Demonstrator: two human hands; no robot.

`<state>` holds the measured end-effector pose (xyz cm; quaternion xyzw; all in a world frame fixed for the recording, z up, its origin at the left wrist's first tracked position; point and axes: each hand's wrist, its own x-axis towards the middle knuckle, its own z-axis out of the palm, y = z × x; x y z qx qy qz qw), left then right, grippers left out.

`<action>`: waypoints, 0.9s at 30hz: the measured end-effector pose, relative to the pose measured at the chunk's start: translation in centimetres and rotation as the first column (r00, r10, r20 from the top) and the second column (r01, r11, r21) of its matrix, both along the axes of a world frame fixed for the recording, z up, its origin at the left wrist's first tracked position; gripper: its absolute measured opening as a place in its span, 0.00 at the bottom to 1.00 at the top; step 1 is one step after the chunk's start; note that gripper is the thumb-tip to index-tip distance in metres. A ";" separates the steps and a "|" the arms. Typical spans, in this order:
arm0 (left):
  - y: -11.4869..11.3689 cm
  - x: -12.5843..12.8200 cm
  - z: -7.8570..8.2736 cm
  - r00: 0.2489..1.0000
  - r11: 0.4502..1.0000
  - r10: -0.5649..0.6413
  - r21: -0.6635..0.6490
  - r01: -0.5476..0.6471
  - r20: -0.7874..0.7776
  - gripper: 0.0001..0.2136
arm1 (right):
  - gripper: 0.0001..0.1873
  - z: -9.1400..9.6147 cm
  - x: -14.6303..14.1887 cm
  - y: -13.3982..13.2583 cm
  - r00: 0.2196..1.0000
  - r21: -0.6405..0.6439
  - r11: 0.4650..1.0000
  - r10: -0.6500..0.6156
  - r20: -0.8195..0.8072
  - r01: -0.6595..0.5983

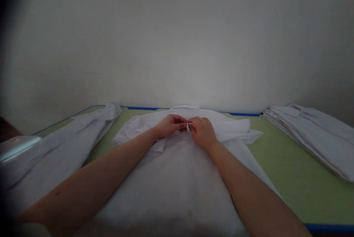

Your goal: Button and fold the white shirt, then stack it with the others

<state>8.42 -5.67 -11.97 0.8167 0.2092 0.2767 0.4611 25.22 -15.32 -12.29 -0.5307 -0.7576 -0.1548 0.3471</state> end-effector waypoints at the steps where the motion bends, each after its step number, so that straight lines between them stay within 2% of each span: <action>1: 0.0 0.0 0.0 1.000 1.000 -0.014 -0.018 0.014 -0.002 0.11 | 0.10 0.0 -0.1 0.0 1.000 -0.005 1.000 -0.001 0.009 0.001; 10: 0.0 0.1 -0.3 0.999 0.990 -0.053 -0.135 0.052 -0.005 0.12 | 0.12 -0.1 -0.1 -0.2 0.996 -0.049 0.999 0.003 0.088 0.001; 15: 0.3 -0.1 -0.6 0.996 0.985 -0.084 -0.156 0.080 -0.021 0.14 | 0.12 -0.1 -0.2 -0.2 0.996 -0.019 1.000 0.025 0.086 -0.024; 20: 0.5 -0.3 -0.8 0.992 0.963 -0.124 -0.241 0.123 0.011 0.15 | 0.09 -0.1 -0.3 -0.3 0.994 0.010 0.997 0.075 0.081 -0.076; 27: -0.1 0.0 -0.5 0.995 0.955 -0.039 -0.288 0.064 0.092 0.12 | 0.08 0.7 -0.3 -0.6 0.987 0.127 0.988 0.065 0.148 -0.084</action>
